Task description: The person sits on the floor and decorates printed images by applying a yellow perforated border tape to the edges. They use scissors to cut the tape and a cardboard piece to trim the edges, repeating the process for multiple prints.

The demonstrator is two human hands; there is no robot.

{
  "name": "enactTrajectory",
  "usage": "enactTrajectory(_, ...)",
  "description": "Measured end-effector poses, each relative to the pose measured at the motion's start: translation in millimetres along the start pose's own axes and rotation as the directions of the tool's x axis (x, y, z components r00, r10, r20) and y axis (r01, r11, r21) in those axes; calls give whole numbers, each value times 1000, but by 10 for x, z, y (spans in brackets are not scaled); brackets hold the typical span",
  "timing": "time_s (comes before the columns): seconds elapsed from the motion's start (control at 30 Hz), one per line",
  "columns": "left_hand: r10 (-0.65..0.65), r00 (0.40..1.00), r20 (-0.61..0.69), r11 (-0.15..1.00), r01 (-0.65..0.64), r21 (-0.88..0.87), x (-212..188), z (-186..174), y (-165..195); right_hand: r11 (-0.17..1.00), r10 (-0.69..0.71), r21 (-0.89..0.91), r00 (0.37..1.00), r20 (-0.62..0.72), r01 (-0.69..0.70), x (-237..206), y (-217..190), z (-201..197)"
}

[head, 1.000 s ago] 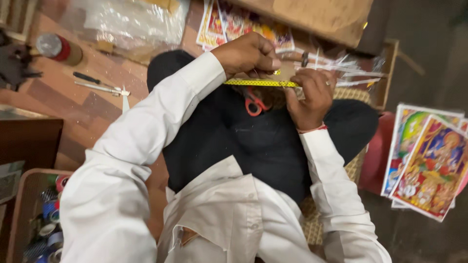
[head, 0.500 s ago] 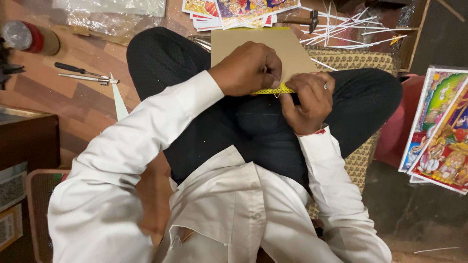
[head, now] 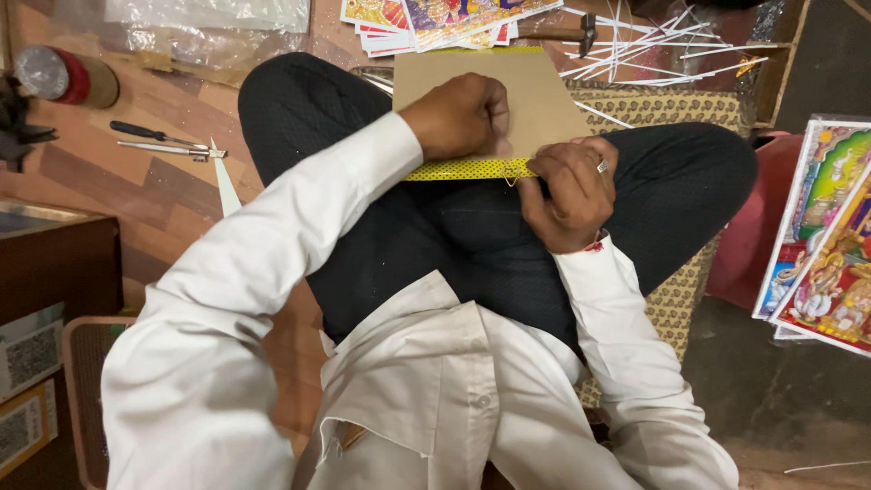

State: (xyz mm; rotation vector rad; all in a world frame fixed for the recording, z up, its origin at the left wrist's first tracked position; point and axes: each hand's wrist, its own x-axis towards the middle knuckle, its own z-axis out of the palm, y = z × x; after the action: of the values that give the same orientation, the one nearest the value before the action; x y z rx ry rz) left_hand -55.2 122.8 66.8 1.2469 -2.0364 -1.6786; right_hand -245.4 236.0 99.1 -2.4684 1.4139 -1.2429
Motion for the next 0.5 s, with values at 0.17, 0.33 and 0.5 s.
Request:
enactTrajectory(0.17, 252, 943, -217, 968, -243, 66, -299, -10, 42, 998, 64, 12, 998, -26, -64, -25, 22, -11)
enactTrajectory(0.33, 590, 796, -139, 735, -457, 501, -766, 85, 294, 995, 103, -2, 993, -51, -103, -57, 35, -1)
enactTrajectory(0.5, 603, 793, -90, 574, -353, 739, -902, 195, 453, 996, 84, -6, 996, -43, -84, -60, 31, 14)
